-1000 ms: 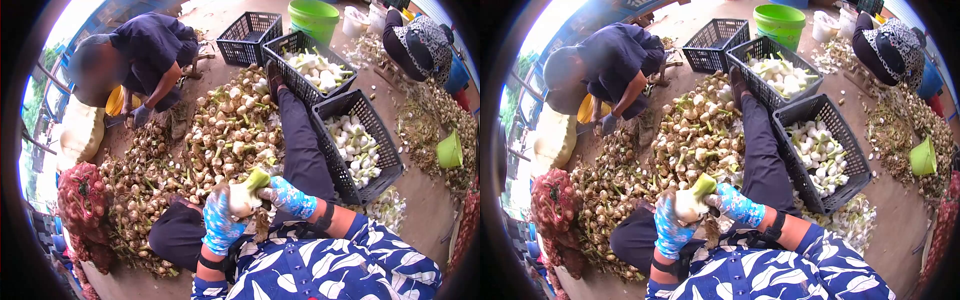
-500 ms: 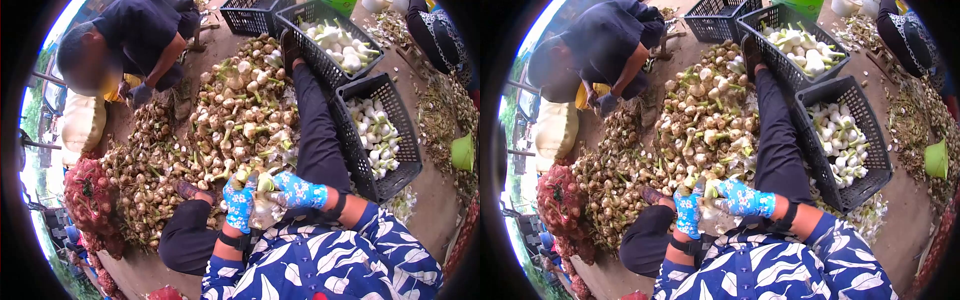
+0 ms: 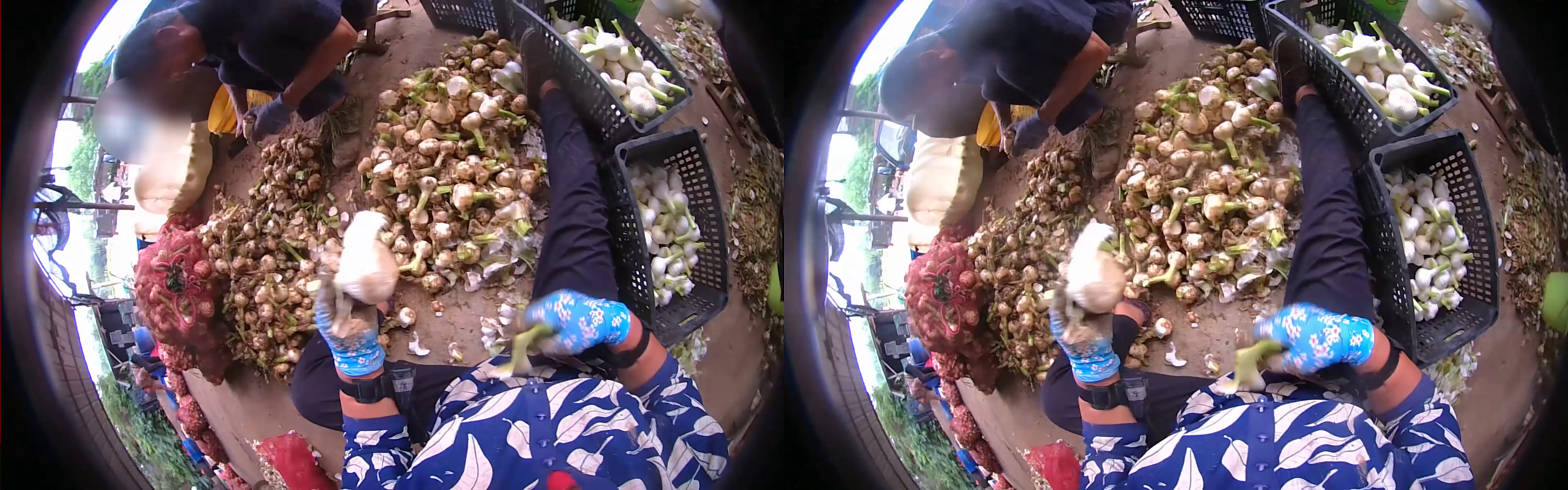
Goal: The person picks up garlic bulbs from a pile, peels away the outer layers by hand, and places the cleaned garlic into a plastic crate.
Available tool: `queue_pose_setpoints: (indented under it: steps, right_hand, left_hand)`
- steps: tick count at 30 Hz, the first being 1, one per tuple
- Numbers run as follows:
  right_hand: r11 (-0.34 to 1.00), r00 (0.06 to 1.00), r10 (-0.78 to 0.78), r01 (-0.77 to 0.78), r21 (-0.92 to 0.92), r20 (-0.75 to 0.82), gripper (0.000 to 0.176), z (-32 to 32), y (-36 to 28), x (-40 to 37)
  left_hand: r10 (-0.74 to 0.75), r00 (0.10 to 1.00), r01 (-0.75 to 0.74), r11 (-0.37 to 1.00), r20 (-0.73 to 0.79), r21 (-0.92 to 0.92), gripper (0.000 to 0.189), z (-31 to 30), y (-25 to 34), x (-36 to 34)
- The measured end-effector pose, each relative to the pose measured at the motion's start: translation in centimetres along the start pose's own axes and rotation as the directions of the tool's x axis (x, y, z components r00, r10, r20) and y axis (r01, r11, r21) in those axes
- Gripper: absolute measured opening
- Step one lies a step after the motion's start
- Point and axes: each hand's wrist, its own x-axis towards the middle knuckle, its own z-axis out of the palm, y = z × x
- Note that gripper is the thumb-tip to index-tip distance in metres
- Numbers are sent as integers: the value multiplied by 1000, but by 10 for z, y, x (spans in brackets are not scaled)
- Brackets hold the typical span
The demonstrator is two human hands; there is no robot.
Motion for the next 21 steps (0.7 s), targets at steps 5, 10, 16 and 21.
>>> queue_pose_setpoints:
  steps: [5,10,16,21]
  right_hand:
    - [991,828,112,-50,127,-549,74,-33,-23,44]
    - [999,827,-41,36,-20,-561,41,-17,-8,71]
    - [975,742,-166,23,-222,-649,17,-21,7,70]
    - [934,734,-135,-131,-334,-665,31,-10,68,99]
  left_hand:
    - [-566,811,540,626,149,-563,29,35,-10,-10]
    - [-328,935,343,933,138,-108,23,82,20,-19]
    - [38,789,-265,922,614,283,20,79,49,-6]
    - [112,745,-38,991,658,-126,9,68,59,-2]
